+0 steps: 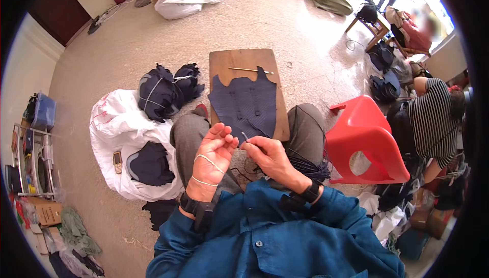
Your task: Threading a long black cord through the eyelets of a black shoe upper component while seated on the floor.
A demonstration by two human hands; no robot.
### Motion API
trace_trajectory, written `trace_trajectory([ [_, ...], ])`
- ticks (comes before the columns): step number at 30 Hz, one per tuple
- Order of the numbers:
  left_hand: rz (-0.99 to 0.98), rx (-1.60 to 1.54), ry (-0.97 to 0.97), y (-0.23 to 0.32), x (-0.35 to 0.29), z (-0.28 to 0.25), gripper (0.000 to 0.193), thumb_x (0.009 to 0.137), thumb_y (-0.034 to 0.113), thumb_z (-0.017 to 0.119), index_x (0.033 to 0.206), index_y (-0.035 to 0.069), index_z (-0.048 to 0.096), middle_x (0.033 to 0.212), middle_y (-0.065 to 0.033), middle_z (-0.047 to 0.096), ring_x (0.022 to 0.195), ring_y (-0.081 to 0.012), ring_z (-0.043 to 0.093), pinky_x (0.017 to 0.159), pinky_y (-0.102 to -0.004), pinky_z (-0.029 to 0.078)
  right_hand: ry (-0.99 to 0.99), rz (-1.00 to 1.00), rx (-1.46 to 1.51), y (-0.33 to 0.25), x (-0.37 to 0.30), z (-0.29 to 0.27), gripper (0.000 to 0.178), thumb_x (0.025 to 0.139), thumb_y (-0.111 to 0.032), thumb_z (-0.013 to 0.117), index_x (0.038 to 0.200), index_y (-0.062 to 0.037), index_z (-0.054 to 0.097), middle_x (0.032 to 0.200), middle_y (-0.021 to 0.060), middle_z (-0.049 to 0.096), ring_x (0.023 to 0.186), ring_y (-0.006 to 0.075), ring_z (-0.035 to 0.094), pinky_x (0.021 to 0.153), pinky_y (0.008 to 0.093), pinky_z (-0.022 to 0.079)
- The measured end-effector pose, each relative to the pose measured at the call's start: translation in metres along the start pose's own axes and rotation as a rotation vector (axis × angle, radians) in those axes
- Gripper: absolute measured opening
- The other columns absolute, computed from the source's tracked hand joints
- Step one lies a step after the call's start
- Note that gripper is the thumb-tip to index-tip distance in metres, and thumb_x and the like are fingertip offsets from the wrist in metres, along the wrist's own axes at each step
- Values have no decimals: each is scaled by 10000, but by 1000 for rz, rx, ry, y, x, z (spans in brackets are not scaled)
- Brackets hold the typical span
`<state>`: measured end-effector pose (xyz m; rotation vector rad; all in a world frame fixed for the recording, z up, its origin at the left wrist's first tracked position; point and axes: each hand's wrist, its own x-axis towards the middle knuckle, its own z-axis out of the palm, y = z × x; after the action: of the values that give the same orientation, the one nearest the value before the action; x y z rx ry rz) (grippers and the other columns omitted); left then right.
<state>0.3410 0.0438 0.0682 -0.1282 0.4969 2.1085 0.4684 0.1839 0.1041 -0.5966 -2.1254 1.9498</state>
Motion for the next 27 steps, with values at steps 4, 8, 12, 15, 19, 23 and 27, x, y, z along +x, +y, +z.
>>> trace_trajectory([
  [4, 118, 139, 47, -12, 4, 20, 313, 943, -119, 470, 1201, 31, 565, 1183, -163, 650, 1130, -257, 651, 1047, -397, 503, 12, 37, 51, 9, 2, 5, 219, 983, -167, 638, 1014, 39, 703, 688, 1, 597, 648, 51, 497, 554, 260, 418],
  [8, 204, 320, 64, -23, 5, 32, 301, 958, -103, 473, 1220, 24, 552, 1239, -177, 642, 1187, -262, 628, 1072, -360, 468, 15, -8, 109, 10, 2, 9, 225, 982, -171, 643, 1015, 42, 705, 695, 2, 612, 653, 46, 504, 557, 257, 422],
  [12, 305, 520, 43, -34, 4, 33, 300, 977, -83, 480, 1260, 5, 529, 1274, -176, 631, 1226, -245, 604, 1026, -318, 455, -44, 65, 102, 14, 3, 11, 226, 981, -178, 650, 997, 40, 708, 732, 9, 641, 696, 47, 536, 590, 248, 445],
  [15, 391, 571, 87, -42, 0, 49, 292, 986, -57, 505, 1271, 1, 531, 1239, -150, 639, 1194, -213, 606, 959, -290, 469, -25, 110, 160, 11, 3, 9, 221, 977, -182, 663, 984, 33, 710, 741, 2, 643, 701, 45, 545, 597, 240, 449],
  [19, 356, 742, 102, -29, -9, 30, 205, 998, 9, 557, 1199, -12, 590, 1144, -94, 657, 1077, -138, 610, 953, -257, 464, -19, 203, 316, 9, 3, 5, 217, 979, -194, 669, 977, 19, 711, 753, -23, 632, 695, 33, 539, 597, 224, 445],
  [23, 278, 711, 112, -30, -18, 23, 116, 982, 34, 630, 1085, -17, 645, 1037, -60, 676, 962, -116, 624, 907, -250, 492, -20, 184, 277, 2, 2, 5, 221, 991, -201, 654, 977, 12, 711, 762, -38, 622, 702, 25, 532, 597, 219, 443],
  [27, 293, 740, 111, -26, -17, 21, 102, 984, 57, 642, 1071, 3, 642, 1005, -53, 672, 903, -116, 631, 870, -262, 516, -29, 140, 274, 2, 2, 5, 232, 1006, -197, 629, 994, 19, 713, 744, -36, 603, 688, 32, 513, 584, 232, 437],
])
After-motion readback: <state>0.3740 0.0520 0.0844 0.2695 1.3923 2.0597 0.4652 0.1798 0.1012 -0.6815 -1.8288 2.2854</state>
